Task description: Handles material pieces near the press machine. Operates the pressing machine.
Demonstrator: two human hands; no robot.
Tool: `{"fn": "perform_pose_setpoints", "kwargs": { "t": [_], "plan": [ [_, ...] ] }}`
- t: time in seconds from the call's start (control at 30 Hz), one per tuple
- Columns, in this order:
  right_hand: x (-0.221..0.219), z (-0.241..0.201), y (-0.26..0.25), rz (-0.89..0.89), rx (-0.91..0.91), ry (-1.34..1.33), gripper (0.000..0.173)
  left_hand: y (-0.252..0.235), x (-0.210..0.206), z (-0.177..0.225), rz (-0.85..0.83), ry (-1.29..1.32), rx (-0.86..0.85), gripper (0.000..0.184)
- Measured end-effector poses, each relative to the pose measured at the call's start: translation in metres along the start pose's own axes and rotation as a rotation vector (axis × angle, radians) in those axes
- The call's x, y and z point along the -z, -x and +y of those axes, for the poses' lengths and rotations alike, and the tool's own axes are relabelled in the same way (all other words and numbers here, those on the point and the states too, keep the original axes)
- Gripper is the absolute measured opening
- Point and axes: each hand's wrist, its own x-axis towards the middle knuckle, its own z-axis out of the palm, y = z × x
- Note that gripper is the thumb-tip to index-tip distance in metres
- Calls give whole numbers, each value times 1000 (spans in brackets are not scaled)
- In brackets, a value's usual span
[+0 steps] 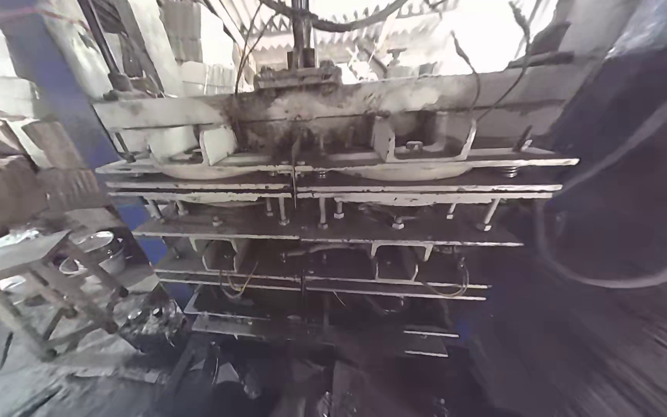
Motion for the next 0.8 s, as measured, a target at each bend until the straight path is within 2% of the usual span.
{"fn": "perform_pose_setpoints", "kwargs": {
  "t": [0.07,0.1,0.17,0.27,0.3,0.33,0.37,0.4,0.43,0.5,0.53,0.63,0.73,0.8],
  "plan": [
    [6,11,-36,140,-151,164,49,-1,30,6,26,-99,53,45],
    [10,18,-51,150,-213,218,50,-2,43,12,16,-141,103,45],
    [12,27,-67,100,-269,236,50,-8,48,10,46,-144,96,41],
    [-23,36,-64,122,-80,324,51,-11,30,-8,-6,-122,21,39],
    [-18,15,-55,41,-78,329,51,-9,25,-11,-88,-134,6,43],
    [3,-23,-46,-180,-177,287,53,-6,21,-13,-161,-113,-27,45],
    [16,-52,-42,-293,-241,228,53,-3,17,-15,-229,-82,-57,46],
    [18,-66,-39,-301,-253,176,54,-2,14,-16,-296,-72,-77,47],
    [11,-65,-39,-262,-216,143,55,-2,13,-17,-363,-86,-90,48],
    [-20,-32,-49,-126,-79,123,56,-2,11,-18,-444,-141,-90,49],
    [-28,-20,-56,-114,-64,116,57,-3,9,-18,-452,-158,-89,49],
    [-29,-7,-81,-145,-158,177,61,-3,9,-11,-423,-193,-127,49],
    [-21,-9,-83,-183,-163,143,65,-6,12,1,-435,-165,-155,47],
    [-24,-21,-83,-186,-113,187,57,-9,8,3,-436,-137,-156,45]
  ]
}}
